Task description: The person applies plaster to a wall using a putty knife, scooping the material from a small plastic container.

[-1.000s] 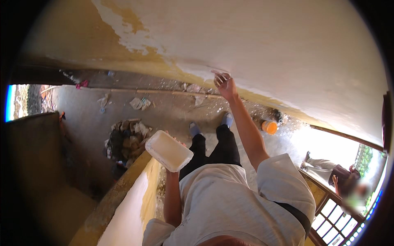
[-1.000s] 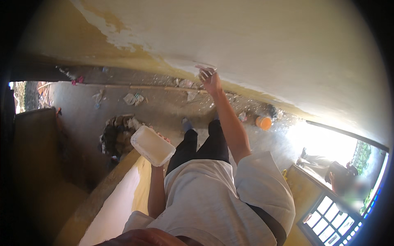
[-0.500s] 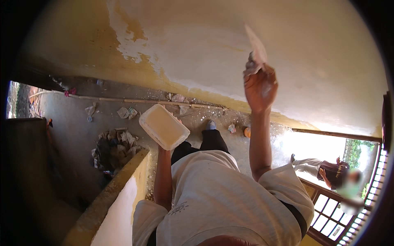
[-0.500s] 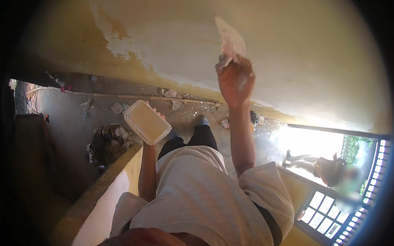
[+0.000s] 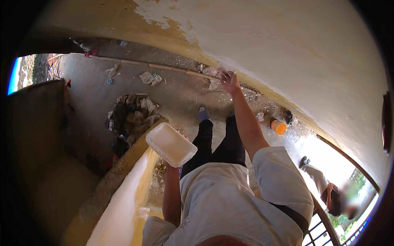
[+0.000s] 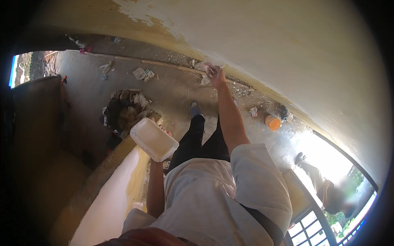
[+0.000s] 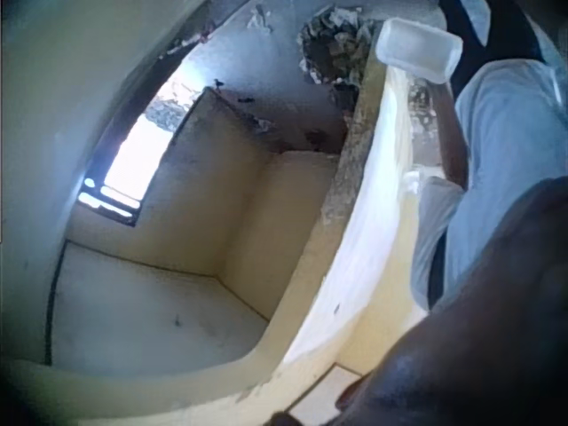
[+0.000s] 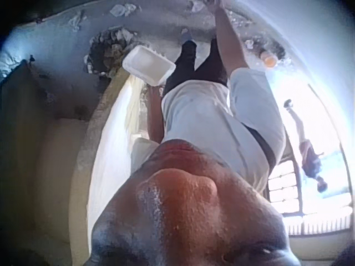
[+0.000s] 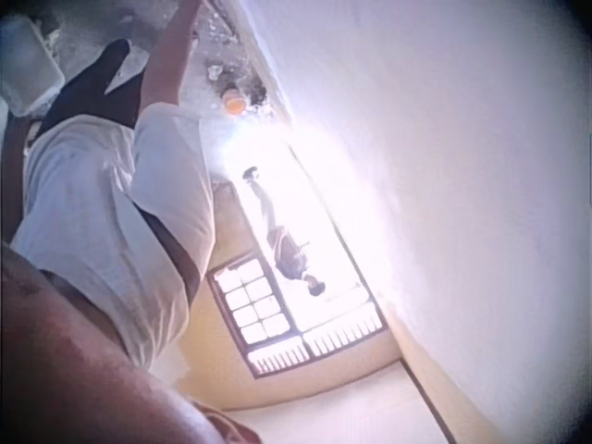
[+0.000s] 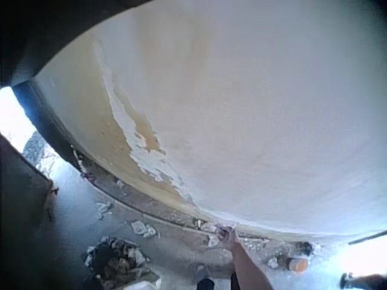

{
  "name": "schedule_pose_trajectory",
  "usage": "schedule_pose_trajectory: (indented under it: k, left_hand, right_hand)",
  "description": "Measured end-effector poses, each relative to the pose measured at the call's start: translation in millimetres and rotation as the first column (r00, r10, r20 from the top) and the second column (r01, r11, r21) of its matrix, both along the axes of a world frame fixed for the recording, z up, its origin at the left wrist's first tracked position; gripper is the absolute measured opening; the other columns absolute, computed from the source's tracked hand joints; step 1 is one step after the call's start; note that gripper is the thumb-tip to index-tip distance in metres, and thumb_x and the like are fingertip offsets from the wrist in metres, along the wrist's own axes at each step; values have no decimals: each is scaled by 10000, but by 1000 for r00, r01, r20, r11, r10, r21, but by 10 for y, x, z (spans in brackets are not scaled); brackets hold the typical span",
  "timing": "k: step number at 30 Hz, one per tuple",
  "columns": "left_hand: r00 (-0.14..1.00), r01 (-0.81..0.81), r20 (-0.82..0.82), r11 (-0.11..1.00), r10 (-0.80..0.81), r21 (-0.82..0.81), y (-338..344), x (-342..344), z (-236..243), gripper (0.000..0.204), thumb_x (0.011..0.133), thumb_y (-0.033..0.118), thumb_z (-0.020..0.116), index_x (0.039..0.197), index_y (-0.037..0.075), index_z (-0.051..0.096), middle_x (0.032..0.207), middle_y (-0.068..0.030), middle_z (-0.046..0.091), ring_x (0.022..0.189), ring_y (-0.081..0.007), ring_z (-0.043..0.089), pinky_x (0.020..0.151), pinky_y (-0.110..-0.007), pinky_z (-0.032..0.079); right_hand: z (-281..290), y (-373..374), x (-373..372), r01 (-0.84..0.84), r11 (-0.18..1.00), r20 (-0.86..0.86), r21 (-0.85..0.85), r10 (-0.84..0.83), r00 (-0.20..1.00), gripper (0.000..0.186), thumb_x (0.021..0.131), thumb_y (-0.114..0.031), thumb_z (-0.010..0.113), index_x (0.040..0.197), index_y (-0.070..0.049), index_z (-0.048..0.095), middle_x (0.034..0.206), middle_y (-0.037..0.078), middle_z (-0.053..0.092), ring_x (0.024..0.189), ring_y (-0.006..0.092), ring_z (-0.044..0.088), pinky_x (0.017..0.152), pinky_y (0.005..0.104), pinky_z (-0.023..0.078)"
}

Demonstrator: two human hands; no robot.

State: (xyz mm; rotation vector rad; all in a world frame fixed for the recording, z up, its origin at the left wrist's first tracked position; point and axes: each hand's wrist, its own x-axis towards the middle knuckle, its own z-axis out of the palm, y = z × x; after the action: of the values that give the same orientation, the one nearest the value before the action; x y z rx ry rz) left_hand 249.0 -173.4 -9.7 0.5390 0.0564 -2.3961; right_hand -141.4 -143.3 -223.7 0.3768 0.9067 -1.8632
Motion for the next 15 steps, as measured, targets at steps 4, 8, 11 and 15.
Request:
schedule_pose_trajectory:
  k: [4,8,11,15]
  left_hand:
    - [998,-27,49,999,28,-26,-12,-8,74,716,969,457,531,1568,218,221,1163,-111,585,988,-283,601,984,-507,416]
    - [998,-24,-52,999,22,-37,-67,-110,150,702,970,454,530,1559,210,238,1168,-112,584,994,-283,600,986,-506,416]
    - [989,6,-147,999,-11,-39,-144,-364,128,688,971,451,530,1550,202,254,1173,-113,582,1000,-283,599,989,-504,416]
    - [969,57,-236,996,-70,-62,-318,-696,151,670,972,447,530,1537,192,276,1180,-114,580,1008,-284,597,992,-501,416]
  right_hand:
    - [394,-203,-173,115,991,-2,-62,-115,993,261,982,-250,468,1171,-103,573,1265,62,610,1083,185,511,946,394,447]
    - [1512,-292,-248,144,986,-30,-82,-147,989,259,951,-215,533,1140,-50,596,1121,79,655,977,187,579,895,376,489]
    - [2716,-264,-313,142,965,-15,-222,-149,989,310,932,-192,565,1167,9,584,1078,97,654,930,200,605,871,360,506]
    - [4522,-88,-241,28,876,-132,-481,-104,986,409,936,-135,532,1259,115,507,1042,134,619,945,206,598,846,320,517]
